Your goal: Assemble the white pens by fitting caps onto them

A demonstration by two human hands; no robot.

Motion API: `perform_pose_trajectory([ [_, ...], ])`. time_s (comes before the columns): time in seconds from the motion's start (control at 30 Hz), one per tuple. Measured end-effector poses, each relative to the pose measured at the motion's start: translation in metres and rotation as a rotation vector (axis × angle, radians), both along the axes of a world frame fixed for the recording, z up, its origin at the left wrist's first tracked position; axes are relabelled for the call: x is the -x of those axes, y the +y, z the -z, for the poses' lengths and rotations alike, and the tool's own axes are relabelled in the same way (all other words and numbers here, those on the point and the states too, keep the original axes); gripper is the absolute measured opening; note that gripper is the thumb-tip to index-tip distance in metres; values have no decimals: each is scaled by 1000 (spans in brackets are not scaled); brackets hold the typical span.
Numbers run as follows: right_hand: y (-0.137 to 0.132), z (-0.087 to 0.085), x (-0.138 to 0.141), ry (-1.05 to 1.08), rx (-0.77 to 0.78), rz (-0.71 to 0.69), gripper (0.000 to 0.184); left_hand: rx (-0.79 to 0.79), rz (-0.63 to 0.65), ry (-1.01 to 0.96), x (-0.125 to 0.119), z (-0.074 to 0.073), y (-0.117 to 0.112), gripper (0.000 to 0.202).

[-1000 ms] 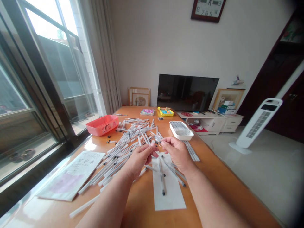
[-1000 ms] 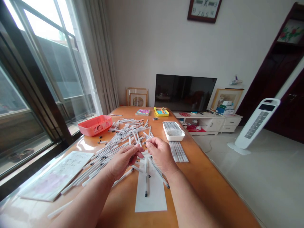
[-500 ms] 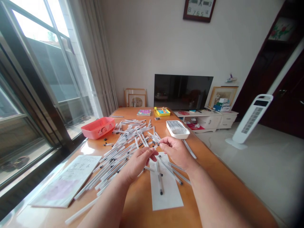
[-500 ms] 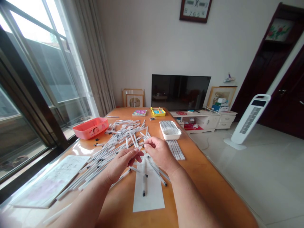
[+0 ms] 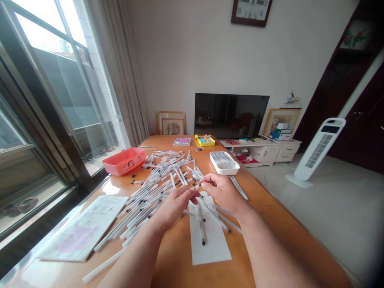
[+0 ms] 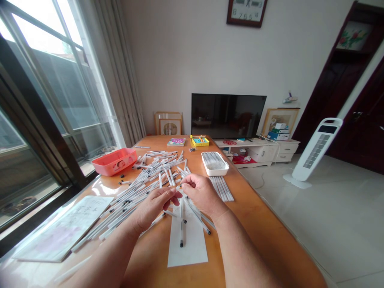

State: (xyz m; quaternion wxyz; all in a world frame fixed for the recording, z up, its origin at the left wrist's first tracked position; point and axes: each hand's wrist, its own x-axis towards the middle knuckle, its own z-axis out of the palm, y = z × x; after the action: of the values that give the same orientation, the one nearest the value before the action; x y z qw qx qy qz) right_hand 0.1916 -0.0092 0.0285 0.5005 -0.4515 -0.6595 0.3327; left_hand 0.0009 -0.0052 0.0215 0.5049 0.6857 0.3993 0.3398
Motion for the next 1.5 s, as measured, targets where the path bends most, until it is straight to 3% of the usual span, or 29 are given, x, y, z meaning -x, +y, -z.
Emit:
perform_pose_trajectory([
  [0.83,-6,-4,1,-72,63,-27,15,-14,15,72,5,5,1,55],
  [1.03,-6,-1,-3,-182,36,-40,18,-77,32,84,5,9,3,54],
  [1.27,-2,8,1,-362,-102,27,29,-174,32,164,5,12,4,52],
  [1.5,9,23,4,-332,-21,40,49,-246,10,221,5,20,7,49],
])
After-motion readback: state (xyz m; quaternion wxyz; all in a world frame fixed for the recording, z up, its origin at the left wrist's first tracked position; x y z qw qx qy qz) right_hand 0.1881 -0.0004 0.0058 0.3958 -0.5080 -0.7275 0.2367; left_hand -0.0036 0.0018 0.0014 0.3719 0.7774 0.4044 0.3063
